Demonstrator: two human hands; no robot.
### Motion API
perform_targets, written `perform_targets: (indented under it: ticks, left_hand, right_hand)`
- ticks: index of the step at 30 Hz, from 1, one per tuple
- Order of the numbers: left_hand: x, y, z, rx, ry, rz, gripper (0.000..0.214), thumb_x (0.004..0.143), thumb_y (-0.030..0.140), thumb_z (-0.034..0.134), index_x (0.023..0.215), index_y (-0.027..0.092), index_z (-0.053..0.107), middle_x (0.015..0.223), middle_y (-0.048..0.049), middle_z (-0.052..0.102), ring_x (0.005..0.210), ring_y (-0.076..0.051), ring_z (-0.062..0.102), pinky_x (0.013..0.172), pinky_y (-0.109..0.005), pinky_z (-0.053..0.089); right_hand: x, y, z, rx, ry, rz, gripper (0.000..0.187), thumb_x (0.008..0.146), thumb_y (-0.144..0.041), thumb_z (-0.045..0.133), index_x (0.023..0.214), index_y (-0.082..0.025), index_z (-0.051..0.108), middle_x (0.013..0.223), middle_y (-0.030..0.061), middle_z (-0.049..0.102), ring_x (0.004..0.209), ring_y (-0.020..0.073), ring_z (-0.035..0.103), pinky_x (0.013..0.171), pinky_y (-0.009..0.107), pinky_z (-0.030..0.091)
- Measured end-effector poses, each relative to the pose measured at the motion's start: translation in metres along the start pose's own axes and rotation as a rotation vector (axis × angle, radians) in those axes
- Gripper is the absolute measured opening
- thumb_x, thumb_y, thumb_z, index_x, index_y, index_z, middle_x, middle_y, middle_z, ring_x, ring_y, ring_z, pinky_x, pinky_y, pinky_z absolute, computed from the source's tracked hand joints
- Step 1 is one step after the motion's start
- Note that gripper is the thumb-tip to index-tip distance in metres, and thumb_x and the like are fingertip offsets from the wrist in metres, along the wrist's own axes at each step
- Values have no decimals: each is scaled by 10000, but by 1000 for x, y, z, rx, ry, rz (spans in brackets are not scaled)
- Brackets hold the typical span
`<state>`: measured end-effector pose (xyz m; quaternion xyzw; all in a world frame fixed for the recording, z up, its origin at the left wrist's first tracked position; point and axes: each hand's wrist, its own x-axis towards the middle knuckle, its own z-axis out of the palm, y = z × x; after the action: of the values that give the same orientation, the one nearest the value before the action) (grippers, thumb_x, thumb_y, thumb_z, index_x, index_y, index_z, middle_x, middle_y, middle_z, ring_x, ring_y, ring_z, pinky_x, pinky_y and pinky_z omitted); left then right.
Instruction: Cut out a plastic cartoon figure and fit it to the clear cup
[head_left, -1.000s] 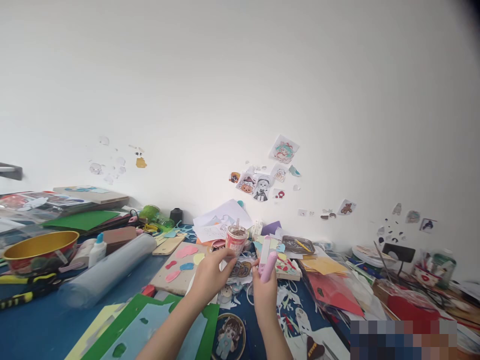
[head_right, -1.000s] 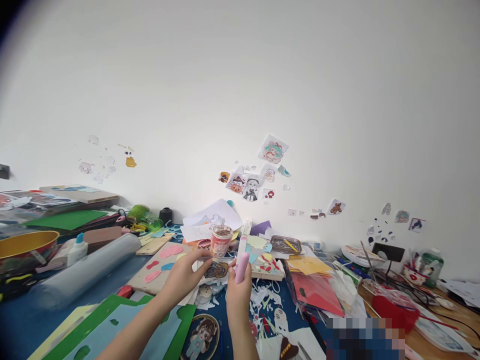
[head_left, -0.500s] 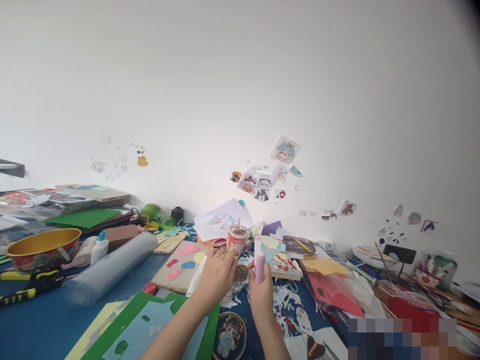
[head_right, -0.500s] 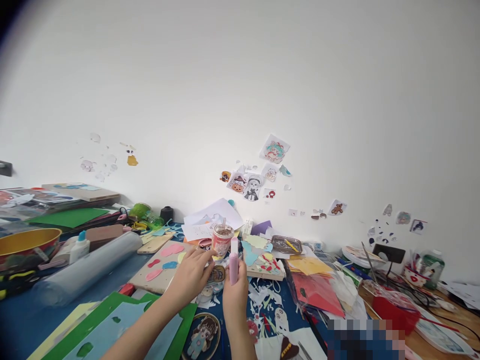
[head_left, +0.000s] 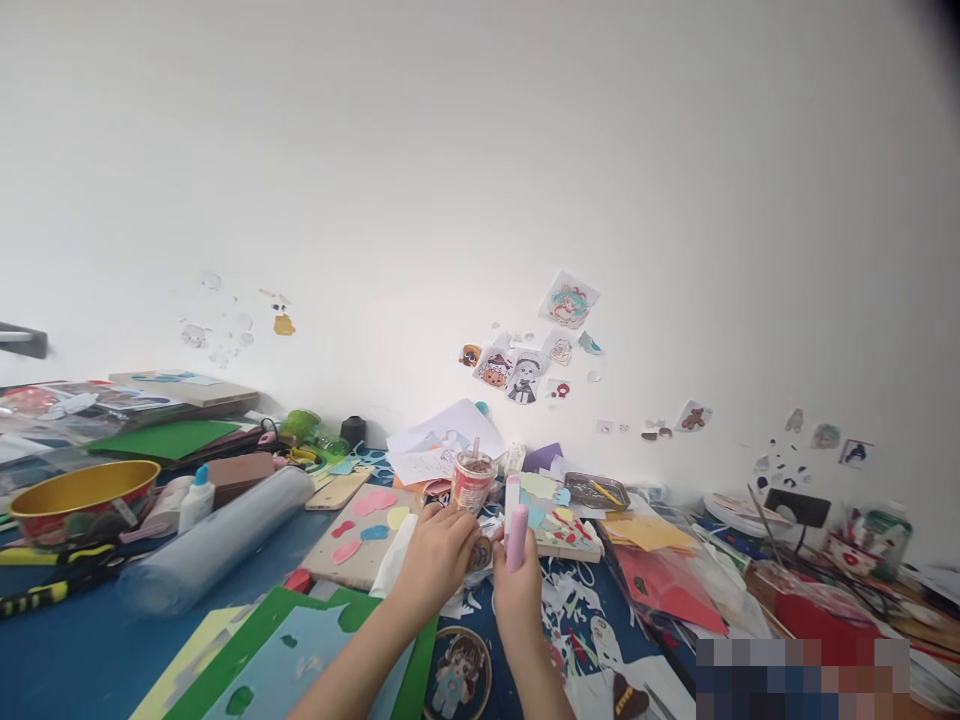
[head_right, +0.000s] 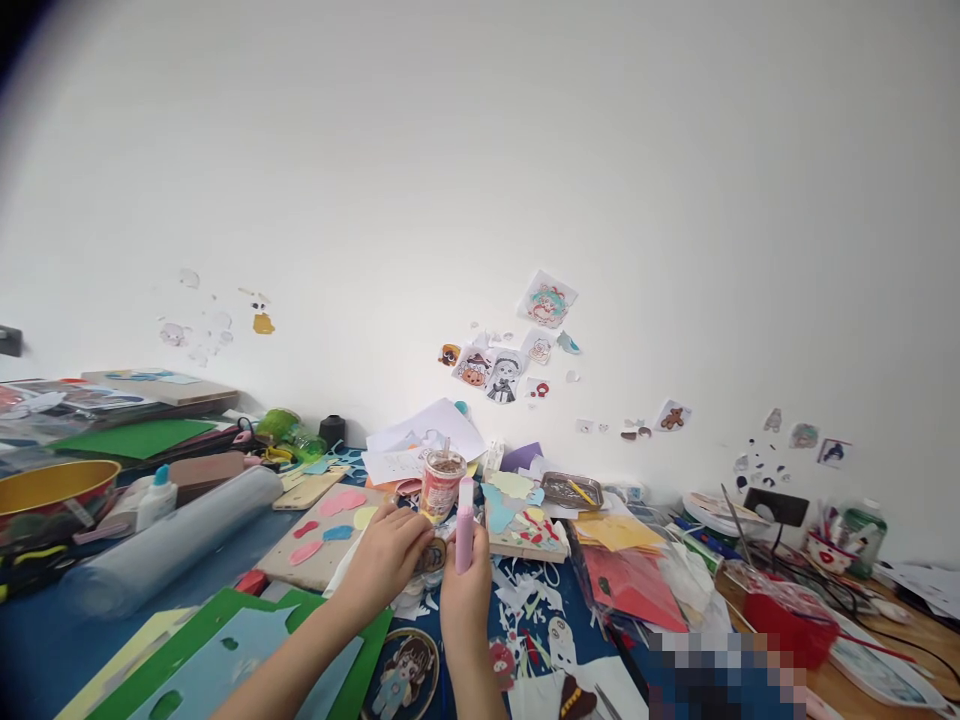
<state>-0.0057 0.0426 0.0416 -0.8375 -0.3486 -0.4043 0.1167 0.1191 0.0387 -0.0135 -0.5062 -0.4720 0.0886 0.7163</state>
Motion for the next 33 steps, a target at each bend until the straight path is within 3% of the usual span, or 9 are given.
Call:
perform_targets:
  ticks: [4,6,8,12,16,18,22,27,33]
  left_hand:
    - [1,-9,2,-197,-54,-151,165,857,292,479,882,197,611,817,-38,694,776,-207,593,731,-320,373]
    - [2,-16,3,-309,-62,-253,257,793,332,573,1014,205,596,847,-36,701,805,-217,596,752,-321,391]
    - [3,-22,3,-408,-73,-308,248,771,344,582,965,194,621,811,-38,698,774,-211,597,726,-309,406]
    - [4,-25,5,-560,-14,-373,237,786,344,502,676,178,631,712,-51,671,695,-195,582,665,-296,417]
    - [6,-21,9,-857,31,-526,344,708,407,578,947,161,608,717,-46,671,689,-199,603,640,-296,445]
    - [6,-19,12,-1030,-61,-583,489,654,449,630,1033,149,560,735,-47,675,691,-202,624,614,-288,461]
    - [3,-12,16,-1135,-295,-661,423,629,525,644,787,137,586,696,-47,649,646,-202,640,532,-267,471]
    - [3,-10,12,-1256,-171,-765,442,642,557,640,811,153,577,701,-7,637,534,-126,597,511,-245,498]
    - [6,-15,7,-1403,2,-811,419,678,501,654,886,145,578,734,-18,657,513,-87,565,554,-230,518]
  right_hand:
    - [1,0,0,62,50,69,258,708,-320,560,929,-188,585,762,45,658,711,213,624,674,297,469]
    - [4,3,-2,72,96,131,227,695,-324,581,878,-190,600,725,35,654,678,209,619,616,287,465]
    - [6,6,-4,85,142,200,223,675,-327,609,843,-181,608,670,24,644,619,202,605,544,275,446]
    - [9,8,-5,162,173,292,281,623,-330,657,842,-160,607,609,-1,621,464,153,530,423,251,385]
    - [10,8,-3,298,186,361,364,592,-347,686,885,-160,578,607,-22,616,365,100,441,378,239,354]
    - [13,9,-4,383,206,384,405,566,-358,711,891,-169,559,610,-30,615,358,90,432,382,237,364]
    - [17,11,-9,517,156,442,506,473,-389,779,860,-174,534,557,-55,584,342,86,422,378,240,368]
    - [16,6,-11,412,2,432,508,585,-551,714,854,-144,576,374,-86,450,336,101,407,363,215,325]
    - [9,3,-2,512,-94,482,631,668,-766,450,793,-167,601,538,-26,549,269,71,347,280,214,236]
